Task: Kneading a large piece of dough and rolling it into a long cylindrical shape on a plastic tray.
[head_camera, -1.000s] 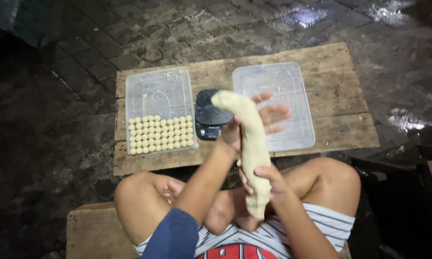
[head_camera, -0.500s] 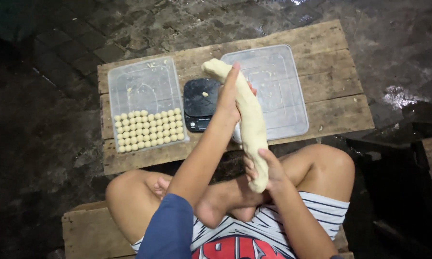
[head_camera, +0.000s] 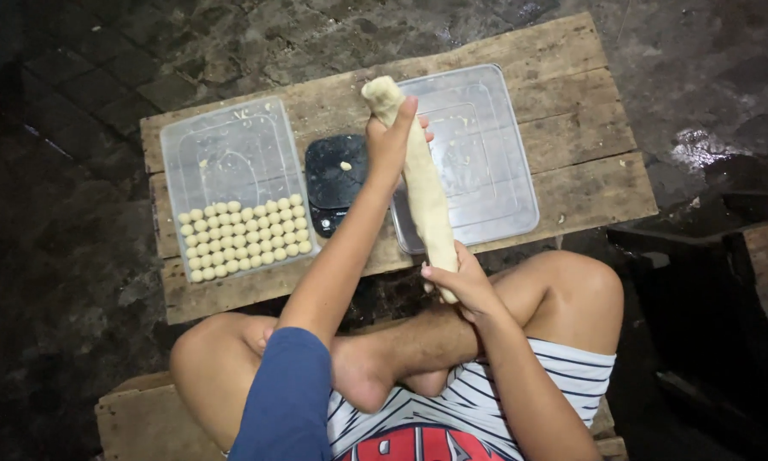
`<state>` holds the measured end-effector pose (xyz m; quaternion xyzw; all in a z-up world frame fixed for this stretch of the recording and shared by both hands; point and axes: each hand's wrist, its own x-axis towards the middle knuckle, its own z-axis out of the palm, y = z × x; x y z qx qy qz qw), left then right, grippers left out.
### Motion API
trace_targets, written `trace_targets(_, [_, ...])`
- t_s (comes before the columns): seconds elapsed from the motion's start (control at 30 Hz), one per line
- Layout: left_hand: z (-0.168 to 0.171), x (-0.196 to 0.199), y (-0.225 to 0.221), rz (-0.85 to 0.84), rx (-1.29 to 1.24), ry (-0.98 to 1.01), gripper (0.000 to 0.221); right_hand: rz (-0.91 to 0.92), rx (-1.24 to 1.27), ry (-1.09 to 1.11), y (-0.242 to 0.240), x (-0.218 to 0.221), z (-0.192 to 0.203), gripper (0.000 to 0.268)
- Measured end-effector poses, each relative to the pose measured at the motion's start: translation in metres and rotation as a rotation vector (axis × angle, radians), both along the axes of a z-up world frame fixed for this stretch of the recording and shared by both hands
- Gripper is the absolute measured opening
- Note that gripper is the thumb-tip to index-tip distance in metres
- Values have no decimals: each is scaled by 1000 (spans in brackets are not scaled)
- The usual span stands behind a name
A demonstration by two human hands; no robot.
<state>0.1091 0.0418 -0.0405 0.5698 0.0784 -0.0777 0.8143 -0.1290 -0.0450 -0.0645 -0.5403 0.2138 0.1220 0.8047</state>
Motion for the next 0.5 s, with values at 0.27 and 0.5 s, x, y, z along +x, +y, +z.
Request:
trace_targets(0.27, [17,45,-33,-6,741,-136,68,78,-854,-90,-21,43,-32,55])
trace_targets(0.5, [-92,77,-46,-114,882,72,65,318,-1220,92,-14,61,-5,72])
